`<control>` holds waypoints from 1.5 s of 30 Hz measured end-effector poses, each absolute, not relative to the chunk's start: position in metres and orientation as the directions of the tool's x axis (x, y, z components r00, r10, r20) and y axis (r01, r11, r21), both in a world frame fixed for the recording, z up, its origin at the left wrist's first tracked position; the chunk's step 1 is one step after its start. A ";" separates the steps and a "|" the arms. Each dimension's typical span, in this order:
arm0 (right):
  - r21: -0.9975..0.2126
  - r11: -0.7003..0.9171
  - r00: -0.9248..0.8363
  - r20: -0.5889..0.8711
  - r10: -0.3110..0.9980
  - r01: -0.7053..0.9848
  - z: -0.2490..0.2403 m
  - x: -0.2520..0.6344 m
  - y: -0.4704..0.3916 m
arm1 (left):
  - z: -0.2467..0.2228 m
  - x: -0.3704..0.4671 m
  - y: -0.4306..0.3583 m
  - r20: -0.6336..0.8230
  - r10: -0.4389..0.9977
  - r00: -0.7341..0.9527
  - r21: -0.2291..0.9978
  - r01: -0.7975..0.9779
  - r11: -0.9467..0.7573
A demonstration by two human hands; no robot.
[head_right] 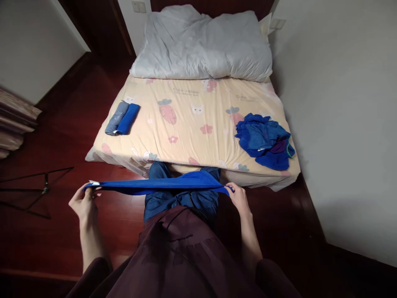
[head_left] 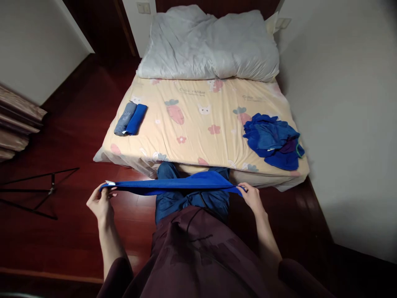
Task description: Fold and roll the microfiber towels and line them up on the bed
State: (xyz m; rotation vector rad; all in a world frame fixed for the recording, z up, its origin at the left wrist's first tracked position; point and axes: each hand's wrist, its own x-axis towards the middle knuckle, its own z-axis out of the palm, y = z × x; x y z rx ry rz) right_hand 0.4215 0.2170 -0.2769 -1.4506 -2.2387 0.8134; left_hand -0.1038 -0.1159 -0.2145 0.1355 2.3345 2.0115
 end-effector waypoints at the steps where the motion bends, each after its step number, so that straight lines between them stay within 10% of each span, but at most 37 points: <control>1: -0.639 0.309 -0.439 -0.051 0.897 0.705 -0.279 0.427 0.217 | -0.217 -0.106 -0.118 0.001 0.121 -0.993 0.987 0.020 0.157; 11: -0.460 0.349 -0.399 -0.012 0.917 0.816 -0.249 0.443 0.286 | -0.200 -0.146 -0.084 -0.002 0.428 -0.904 0.980 0.084 0.181; 22: -0.796 0.406 -0.176 0.366 0.914 0.449 -0.126 0.364 0.398 | -0.114 -0.241 0.038 0.280 0.545 -0.790 0.953 0.296 -0.059; 34: -0.939 0.022 -0.324 -0.096 0.941 0.343 -0.150 0.442 0.344 | -0.134 -0.225 -0.051 -0.001 0.714 -0.700 0.882 0.336 0.331; 45: -0.918 0.100 -0.385 -0.060 0.921 0.383 -0.150 0.431 0.387 | -0.125 -0.228 0.001 -0.143 0.740 -0.657 0.940 0.142 0.309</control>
